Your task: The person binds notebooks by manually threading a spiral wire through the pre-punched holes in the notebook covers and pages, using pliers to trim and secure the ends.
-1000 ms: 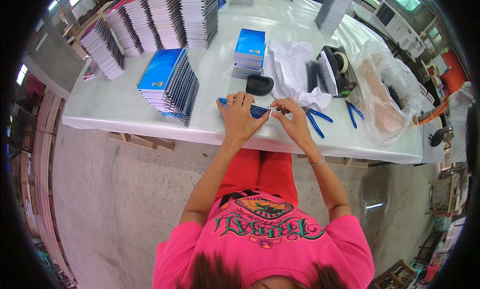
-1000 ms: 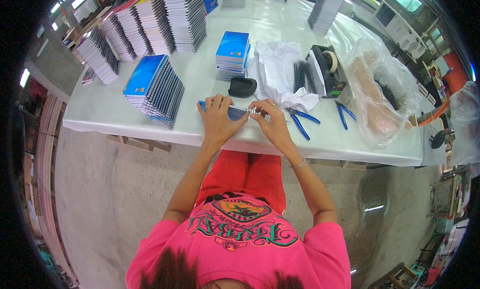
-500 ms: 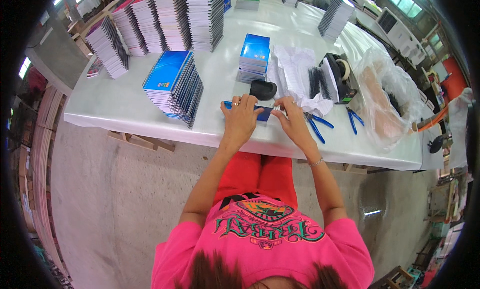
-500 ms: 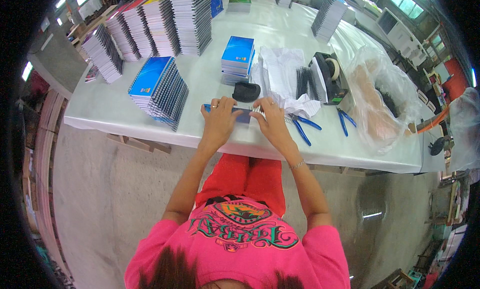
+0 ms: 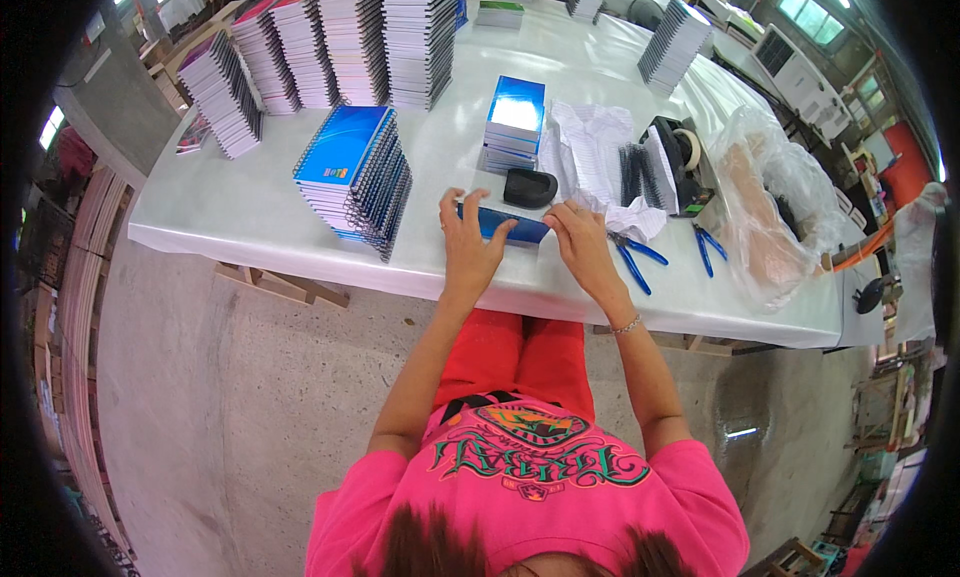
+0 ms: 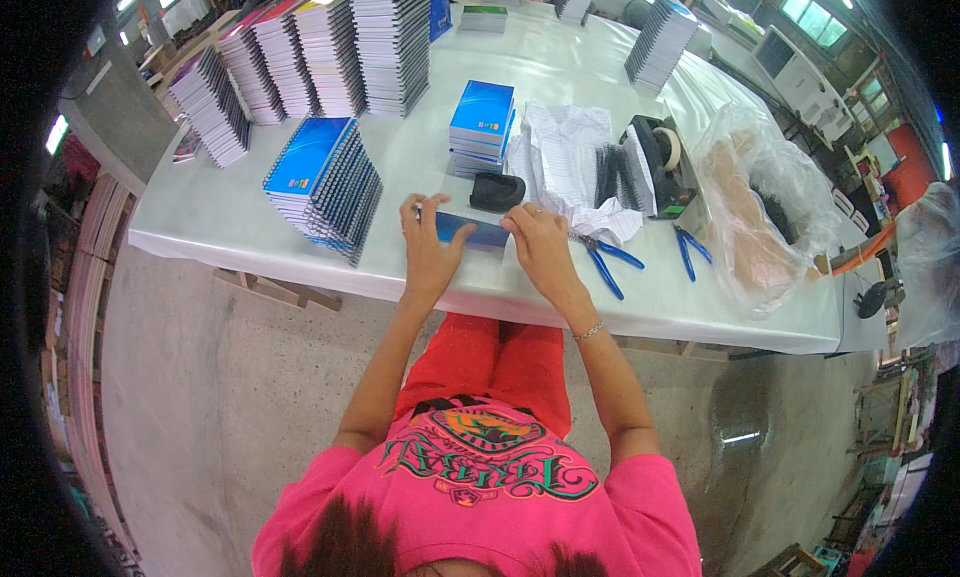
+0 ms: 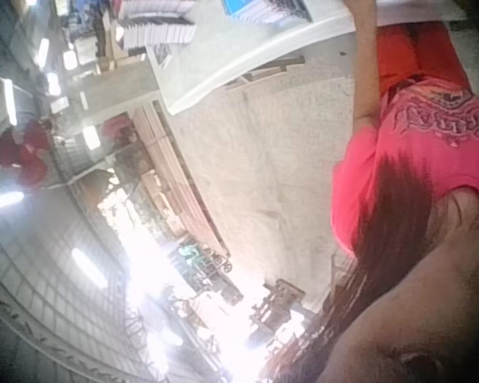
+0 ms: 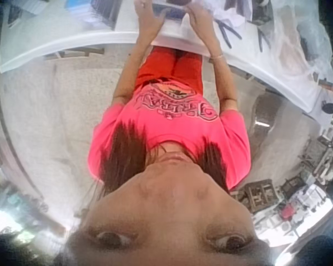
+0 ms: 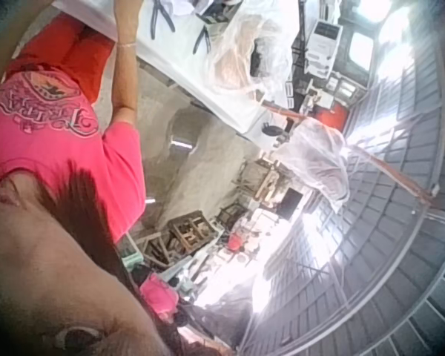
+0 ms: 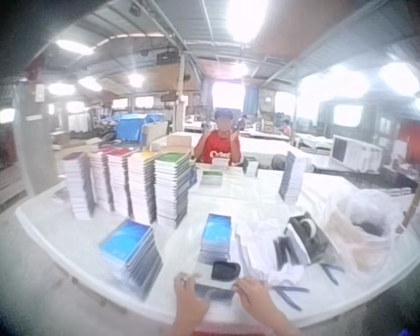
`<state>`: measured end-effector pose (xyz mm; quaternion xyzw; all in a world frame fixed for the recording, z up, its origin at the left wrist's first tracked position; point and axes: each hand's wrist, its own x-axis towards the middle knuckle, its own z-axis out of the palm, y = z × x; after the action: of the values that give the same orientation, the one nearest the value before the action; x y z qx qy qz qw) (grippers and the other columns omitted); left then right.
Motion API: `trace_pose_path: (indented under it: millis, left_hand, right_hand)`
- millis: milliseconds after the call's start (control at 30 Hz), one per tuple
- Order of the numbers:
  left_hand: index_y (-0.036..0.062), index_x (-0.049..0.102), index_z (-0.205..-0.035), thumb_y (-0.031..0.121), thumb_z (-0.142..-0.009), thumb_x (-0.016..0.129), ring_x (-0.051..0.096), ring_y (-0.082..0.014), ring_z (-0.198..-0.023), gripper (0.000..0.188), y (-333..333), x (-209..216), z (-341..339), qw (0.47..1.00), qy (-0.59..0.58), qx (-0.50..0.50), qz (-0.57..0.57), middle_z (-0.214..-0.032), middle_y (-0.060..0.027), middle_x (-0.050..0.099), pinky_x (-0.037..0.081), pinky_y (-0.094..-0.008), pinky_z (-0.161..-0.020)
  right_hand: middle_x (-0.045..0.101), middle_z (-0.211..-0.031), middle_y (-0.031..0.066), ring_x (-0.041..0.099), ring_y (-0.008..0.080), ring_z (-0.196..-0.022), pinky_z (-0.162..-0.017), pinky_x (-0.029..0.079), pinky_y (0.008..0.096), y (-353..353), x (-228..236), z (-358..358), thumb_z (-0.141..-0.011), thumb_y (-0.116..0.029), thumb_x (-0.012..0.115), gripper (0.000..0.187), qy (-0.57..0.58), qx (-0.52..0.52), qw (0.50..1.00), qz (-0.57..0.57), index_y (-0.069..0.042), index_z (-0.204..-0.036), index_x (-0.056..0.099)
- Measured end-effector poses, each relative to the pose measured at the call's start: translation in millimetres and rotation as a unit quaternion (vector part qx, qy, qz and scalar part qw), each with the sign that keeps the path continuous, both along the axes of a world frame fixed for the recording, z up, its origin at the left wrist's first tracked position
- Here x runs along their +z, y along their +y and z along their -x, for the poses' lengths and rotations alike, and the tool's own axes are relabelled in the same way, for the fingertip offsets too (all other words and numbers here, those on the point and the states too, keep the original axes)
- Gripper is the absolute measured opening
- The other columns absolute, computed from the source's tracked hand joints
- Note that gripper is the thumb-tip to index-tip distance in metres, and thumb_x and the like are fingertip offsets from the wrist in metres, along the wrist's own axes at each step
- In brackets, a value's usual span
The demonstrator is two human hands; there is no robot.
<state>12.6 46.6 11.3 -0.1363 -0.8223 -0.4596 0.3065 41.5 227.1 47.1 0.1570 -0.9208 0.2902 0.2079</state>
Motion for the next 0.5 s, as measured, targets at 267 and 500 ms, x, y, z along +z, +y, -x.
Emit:
trace_pose_path:
  millis: [267, 500]
  left_hand:
    - [0.0022, 0.048, -0.111, 0.022, -0.081, 0.076, 0.048, -0.0363, -0.100, 0.046, -28, -5, -3, 0.989, -0.105, -0.099, -0.037, -0.108, -0.0179, 0.043, 0.041, -0.0441, -0.088]
    - [0.0006, 0.046, -0.110, 0.020, -0.080, 0.076, 0.047, -0.0344, -0.100, 0.047, -49, 0, -6, 0.986, -0.107, -0.129, -0.013, -0.106, -0.0168, 0.043, 0.041, -0.0412, -0.089]
  right_hand:
    - [0.057, -0.111, 0.0219, 0.057, 0.0350, -0.096, -0.079, 0.047, 0.0439, 29, -2, 53, -0.090, -0.038, 0.066, 0.040, -0.115, 0.071, 0.989, 0.052, -0.007, -0.114, 0.062]
    - [0.050, -0.124, 0.0284, 0.051, 0.0423, -0.107, -0.091, 0.043, 0.0482, 6, -58, 70, -0.080, -0.040, 0.076, 0.047, 0.014, -0.053, 0.994, -0.097, -0.007, -0.111, 0.062]
